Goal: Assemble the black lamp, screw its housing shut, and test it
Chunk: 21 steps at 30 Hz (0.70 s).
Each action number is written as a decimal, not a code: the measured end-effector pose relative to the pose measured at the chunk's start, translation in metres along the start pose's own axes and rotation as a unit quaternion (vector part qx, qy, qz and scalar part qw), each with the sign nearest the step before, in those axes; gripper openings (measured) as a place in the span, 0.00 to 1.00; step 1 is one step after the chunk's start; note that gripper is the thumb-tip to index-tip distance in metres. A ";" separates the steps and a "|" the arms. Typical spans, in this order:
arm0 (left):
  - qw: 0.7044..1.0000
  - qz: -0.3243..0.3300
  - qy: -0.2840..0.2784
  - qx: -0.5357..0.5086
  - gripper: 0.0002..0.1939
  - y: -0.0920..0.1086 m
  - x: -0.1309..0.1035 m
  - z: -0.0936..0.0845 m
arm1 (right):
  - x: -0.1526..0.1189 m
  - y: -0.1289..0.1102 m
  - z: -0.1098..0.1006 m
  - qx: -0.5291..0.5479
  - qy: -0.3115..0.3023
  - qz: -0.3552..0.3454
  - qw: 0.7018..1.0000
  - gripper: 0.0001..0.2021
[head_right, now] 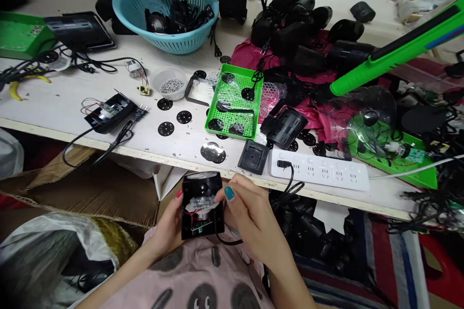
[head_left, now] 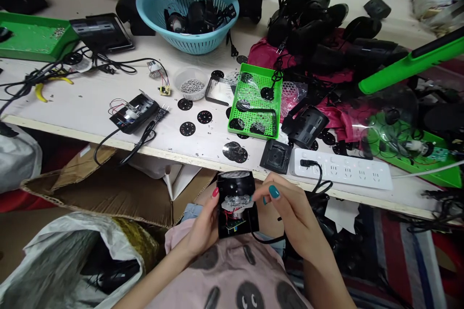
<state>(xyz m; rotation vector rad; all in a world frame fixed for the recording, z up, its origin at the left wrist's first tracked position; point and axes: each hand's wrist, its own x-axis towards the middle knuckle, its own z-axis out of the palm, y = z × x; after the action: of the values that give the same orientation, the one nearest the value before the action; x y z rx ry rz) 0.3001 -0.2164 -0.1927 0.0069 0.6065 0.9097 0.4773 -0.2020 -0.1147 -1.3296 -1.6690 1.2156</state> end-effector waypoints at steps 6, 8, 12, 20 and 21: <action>1.000 -0.005 -0.014 -0.004 0.22 0.000 0.000 0.001 | 0.000 0.000 0.002 -0.007 0.002 0.002 1.000 0.18; 1.000 -0.003 -0.020 -0.003 0.21 0.000 0.000 0.000 | 0.000 0.000 0.003 -0.003 0.011 -0.002 1.000 0.18; 0.999 -0.013 -0.032 -0.004 0.21 0.001 -0.001 0.000 | 0.000 0.000 0.005 -0.018 0.004 0.007 1.000 0.17; 0.999 -0.015 -0.031 0.008 0.22 0.001 0.001 0.003 | 0.002 0.000 0.008 -0.035 0.015 0.015 0.999 0.18; 0.999 -0.010 -0.033 0.010 0.22 0.001 0.000 0.003 | 0.003 0.000 0.009 -0.039 0.003 0.020 0.999 0.18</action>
<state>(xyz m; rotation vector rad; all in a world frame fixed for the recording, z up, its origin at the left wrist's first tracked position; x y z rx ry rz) 0.3014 -0.2150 -0.1904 0.0493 0.5533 0.8799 0.4686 -0.2012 -0.1183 -1.4191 -1.7074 1.1789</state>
